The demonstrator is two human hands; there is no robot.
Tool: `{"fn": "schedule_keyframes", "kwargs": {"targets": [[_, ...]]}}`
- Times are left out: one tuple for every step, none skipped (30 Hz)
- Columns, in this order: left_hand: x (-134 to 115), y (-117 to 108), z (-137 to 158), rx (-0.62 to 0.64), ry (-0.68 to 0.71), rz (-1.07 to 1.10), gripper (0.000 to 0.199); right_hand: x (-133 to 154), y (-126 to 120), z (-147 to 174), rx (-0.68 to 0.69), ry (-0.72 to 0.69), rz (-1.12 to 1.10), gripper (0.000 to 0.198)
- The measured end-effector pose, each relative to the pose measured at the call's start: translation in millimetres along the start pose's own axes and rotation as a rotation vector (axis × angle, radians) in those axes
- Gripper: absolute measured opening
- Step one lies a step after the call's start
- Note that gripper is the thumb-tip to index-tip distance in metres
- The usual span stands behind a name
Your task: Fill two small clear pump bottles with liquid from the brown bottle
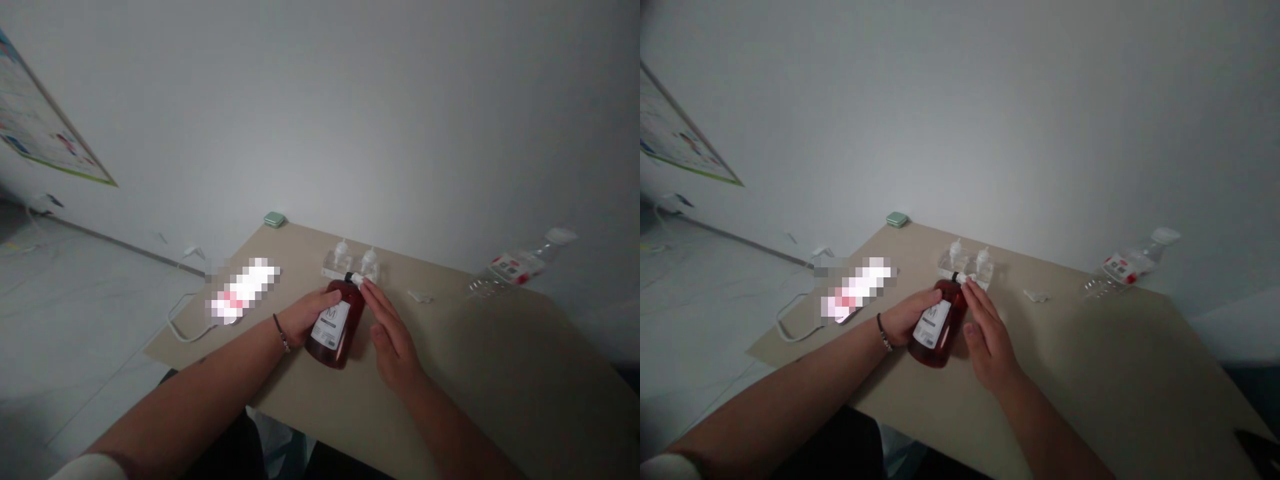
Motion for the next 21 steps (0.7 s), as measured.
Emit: {"fn": "schedule_keyframes", "kwargs": {"targets": [[-1.0, 1.6, 0.0, -0.021, 0.034, 0.004, 0.065, 1.6, 2.0, 0.9, -0.020, 0.021, -0.019, 0.054], [-1.9, 3.3, 0.3, -0.040, 0.065, 0.007, 0.066, 3.3, 3.9, 1.6, -0.032, 0.032, -0.023, 0.055], [-2.7, 5.0, 0.7, -0.055, 0.091, 0.008, 0.067, 5.1, 5.5, 2.3, -0.037, 0.035, -0.017, 0.056], [-3.3, 6.5, 1.2, -0.065, 0.106, 0.005, 0.067, 6.9, 6.9, 3.0, -0.039, 0.039, -0.005, 0.056], [-3.8, 7.7, 2.0, -0.072, 0.121, 0.002, 0.066, 8.8, 8.1, 4.0, -0.043, 0.044, 0.006, 0.057], [-4.3, 8.5, 2.8, -0.078, 0.140, -0.002, 0.065, 10.9, 9.2, 5.3, -0.051, 0.054, 0.013, 0.057], [-4.9, 8.9, 3.7, -0.082, 0.166, -0.008, 0.064, 13.2, 10.3, 7.1, -0.063, 0.068, 0.015, 0.057], [-5.5, 9.1, 4.6, -0.084, 0.193, -0.016, 0.064, 15.9, 11.7, 9.5, -0.080, 0.087, 0.013, 0.056], [-6.1, 9.1, 5.6, -0.083, 0.224, -0.028, 0.065, 18.7, 13.4, 12.5, -0.099, 0.107, 0.006, 0.056], [-6.7, 9.1, 6.5, -0.081, 0.258, -0.042, 0.066, 21.8, 15.6, 16.0, -0.121, 0.128, -0.005, 0.055], [-7.3, 9.1, 7.3, -0.079, 0.296, -0.060, 0.066, 24.7, 18.3, 19.9, -0.142, 0.152, -0.021, 0.055], [-7.9, 9.1, 8.2, -0.078, 0.334, -0.078, 0.067, 27.2, 21.6, 24.0, -0.165, 0.179, -0.043, 0.054], [-8.4, 9.2, 9.0, -0.077, 0.369, -0.095, 0.067, 29.2, 25.4, 28.4, -0.189, 0.209, -0.072, 0.054], [-8.7, 9.3, 9.7, -0.075, 0.399, -0.108, 0.067, 30.4, 29.6, 32.7, -0.216, 0.243, -0.111, 0.053], [-9.0, 9.4, 10.3, -0.071, 0.424, -0.118, 0.068, 30.6, 34.4, 37.1, -0.242, 0.282, -0.157, 0.052], [-9.3, 9.5, 10.8, -0.065, 0.446, -0.127, 0.070, 30.0, 39.5, 41.2, -0.268, 0.320, -0.207, 0.051], [-9.5, 9.5, 11.4, -0.060, 0.466, -0.136, 0.072, 28.7, 44.8, 45.2, -0.291, 0.354, -0.253, 0.051], [-9.9, 9.4, 11.9, -0.060, 0.486, -0.145, 0.073, 26.9, 50.0, 48.9, -0.318, 0.382, -0.284, 0.050], [-10.3, 9.2, 12.6, -0.064, 0.507, -0.156, 0.075, 25.0, 55.1, 52.2, -0.338, 0.398, -0.293, 0.051], [-11.0, 8.9, 13.4, -0.074, 0.529, -0.167, 0.076, 23.6, 59.9, 54.6, -0.334, 0.382, -0.269, 0.052], [-11.7, 8.5, 14.3, -0.089, 0.551, -0.179, 0.078, 22.8, 64.5, 56.2, -0.303, 0.343, -0.230, 0.055]]}}
Point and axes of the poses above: each hand's wrist, its own z-axis away from the middle knuckle, its own y-axis out of the palm, x = y × z, the point moved 2 cm from there along -z, towards the middle knuckle, and after that the axes turned 2 degrees about -z, right-handed, at the moved point
